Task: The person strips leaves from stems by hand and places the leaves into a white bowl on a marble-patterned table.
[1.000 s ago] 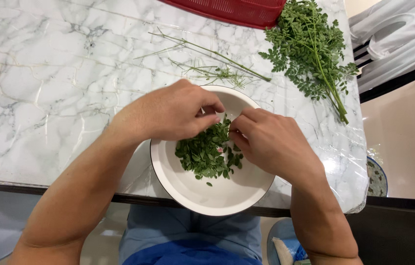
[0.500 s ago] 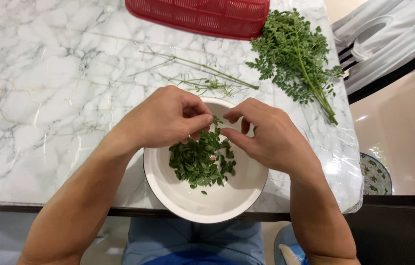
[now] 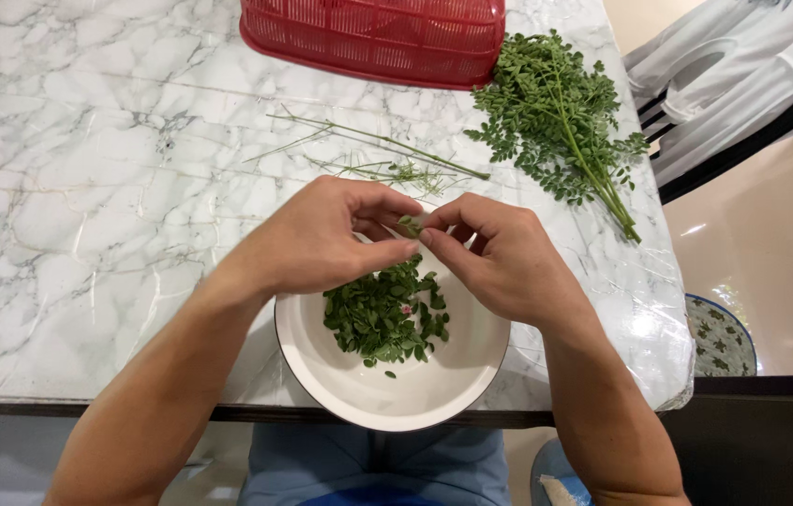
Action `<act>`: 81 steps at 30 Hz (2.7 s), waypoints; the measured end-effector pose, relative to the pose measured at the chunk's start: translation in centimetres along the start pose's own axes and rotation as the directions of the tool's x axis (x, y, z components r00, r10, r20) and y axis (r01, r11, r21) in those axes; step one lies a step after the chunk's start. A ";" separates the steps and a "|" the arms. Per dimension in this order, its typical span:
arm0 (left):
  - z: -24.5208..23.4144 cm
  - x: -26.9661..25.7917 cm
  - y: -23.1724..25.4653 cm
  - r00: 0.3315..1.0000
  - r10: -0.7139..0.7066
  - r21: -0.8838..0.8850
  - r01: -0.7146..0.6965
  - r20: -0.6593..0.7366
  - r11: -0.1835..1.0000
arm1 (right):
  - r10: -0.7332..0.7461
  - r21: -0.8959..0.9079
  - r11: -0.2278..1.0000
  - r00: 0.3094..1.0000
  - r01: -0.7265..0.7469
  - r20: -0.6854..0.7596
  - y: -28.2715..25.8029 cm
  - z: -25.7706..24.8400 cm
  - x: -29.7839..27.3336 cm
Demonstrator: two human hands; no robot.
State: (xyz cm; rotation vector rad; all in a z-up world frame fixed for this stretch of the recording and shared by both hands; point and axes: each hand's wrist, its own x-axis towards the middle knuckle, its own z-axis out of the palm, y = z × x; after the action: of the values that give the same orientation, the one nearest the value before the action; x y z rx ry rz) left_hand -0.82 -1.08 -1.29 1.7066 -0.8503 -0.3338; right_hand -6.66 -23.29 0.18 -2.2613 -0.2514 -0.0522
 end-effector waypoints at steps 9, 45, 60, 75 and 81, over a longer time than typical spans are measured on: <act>1.3 0.4 0.6 0.971 -0.213 -0.208 0.187 -0.111 0.960 | -0.080 -0.065 0.995 0.996 0.077 -0.048 0.1 -0.2 0.0; 0.0 0.5 -1.5 0.972 0.063 0.366 0.024 -0.224 0.931 | -0.314 -0.253 0.904 0.937 0.344 0.152 1.0 0.2 -0.5; -1.8 1.2 -4.3 0.947 0.169 0.583 0.023 -0.273 0.812 | -0.096 -0.673 0.704 0.970 0.225 0.224 0.3 2.5 0.9; -0.9 0.7 -2.2 0.975 -0.056 0.622 -0.094 0.217 0.777 | 0.056 -0.110 0.993 0.996 -0.048 0.064 -0.3 -0.2 -0.1; -1.5 0.6 -2.5 0.983 -0.033 0.492 -0.061 0.180 0.868 | 0.100 -0.011 0.995 0.992 -0.099 0.076 0.2 -0.7 -0.1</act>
State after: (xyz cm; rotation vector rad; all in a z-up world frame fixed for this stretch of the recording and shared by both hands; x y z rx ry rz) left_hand 1.41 -0.16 -3.05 2.1701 -1.1567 -0.2787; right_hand -6.67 -23.95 0.44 -2.2824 -0.1787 0.0859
